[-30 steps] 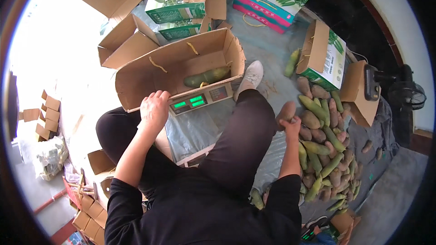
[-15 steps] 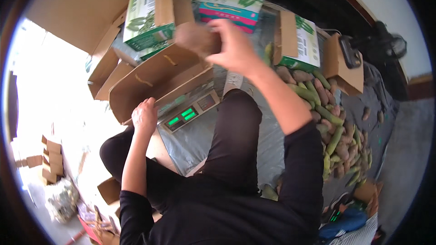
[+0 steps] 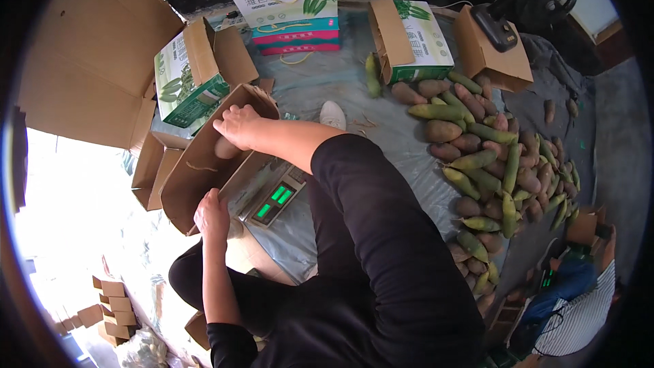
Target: Sorting and weighing loofah vegetables into cardboard boxes.
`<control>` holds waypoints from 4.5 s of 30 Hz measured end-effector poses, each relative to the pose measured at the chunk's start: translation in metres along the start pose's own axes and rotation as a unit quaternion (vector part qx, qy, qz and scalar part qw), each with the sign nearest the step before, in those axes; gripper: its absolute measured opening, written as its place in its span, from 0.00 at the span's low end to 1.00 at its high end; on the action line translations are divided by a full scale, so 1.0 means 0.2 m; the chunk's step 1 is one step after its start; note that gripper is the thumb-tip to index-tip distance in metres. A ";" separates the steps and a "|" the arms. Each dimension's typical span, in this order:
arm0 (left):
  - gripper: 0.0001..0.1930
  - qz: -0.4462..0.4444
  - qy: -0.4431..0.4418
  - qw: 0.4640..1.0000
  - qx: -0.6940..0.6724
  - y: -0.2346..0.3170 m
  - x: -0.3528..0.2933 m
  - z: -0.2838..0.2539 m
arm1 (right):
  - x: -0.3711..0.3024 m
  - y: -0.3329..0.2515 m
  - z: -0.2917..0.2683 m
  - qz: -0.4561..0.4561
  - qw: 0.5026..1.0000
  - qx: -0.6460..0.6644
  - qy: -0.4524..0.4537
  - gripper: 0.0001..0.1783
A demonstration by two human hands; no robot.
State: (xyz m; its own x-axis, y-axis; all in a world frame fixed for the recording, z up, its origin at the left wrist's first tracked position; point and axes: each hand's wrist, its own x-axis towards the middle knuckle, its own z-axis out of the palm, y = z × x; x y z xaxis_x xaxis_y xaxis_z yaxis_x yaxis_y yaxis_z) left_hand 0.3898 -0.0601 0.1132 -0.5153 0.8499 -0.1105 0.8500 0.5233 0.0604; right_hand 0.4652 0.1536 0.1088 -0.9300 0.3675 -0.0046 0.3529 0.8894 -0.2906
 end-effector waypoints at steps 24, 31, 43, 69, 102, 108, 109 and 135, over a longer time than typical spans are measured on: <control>0.03 0.016 -0.023 1.000 -0.010 -0.08 0.01 -0.01 | -1.03 2.07 1.30 0.567 0.793 0.158 0.159 0.37; 0.05 0.026 -0.036 0.999 -0.011 -0.08 0.05 0.01 | -0.97 2.29 1.50 0.574 0.743 0.284 0.194 0.43; 0.04 0.028 -0.011 1.000 -0.006 -0.08 0.07 0.01 | -0.90 2.26 1.61 0.587 0.731 0.286 0.199 0.31; 0.01 0.034 0.051 0.998 -0.020 -0.08 -0.01 0.04 | -1.15 0.94 0.09 0.333 0.678 0.646 0.110 0.22; 0.07 0.039 0.023 0.999 -0.028 -0.04 0.01 0.06 | -0.82 0.91 0.28 0.327 0.857 0.356 0.180 0.17; 0.06 0.032 0.026 0.998 -0.043 -0.04 -0.01 0.05 | -1.32 1.26 0.60 0.511 0.851 0.105 0.066 0.17; 0.06 0.034 0.029 0.998 -0.044 -0.04 -0.01 0.05 | -1.37 1.27 0.58 0.542 0.835 0.080 0.049 0.16; 0.04 0.003 0.028 0.998 -0.053 0.00 0.03 0.02 | -1.78 1.83 0.77 0.574 0.746 -0.286 -0.180 0.11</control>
State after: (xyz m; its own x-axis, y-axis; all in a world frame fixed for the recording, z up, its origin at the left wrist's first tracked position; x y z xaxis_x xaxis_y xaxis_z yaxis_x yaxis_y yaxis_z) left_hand 0.3872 -0.0562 0.1078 -0.5179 0.8537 -0.0549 0.8383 0.5192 0.1665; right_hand 0.9092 0.3073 -0.1430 0.0877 0.9711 -0.2218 0.8283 0.0526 0.5578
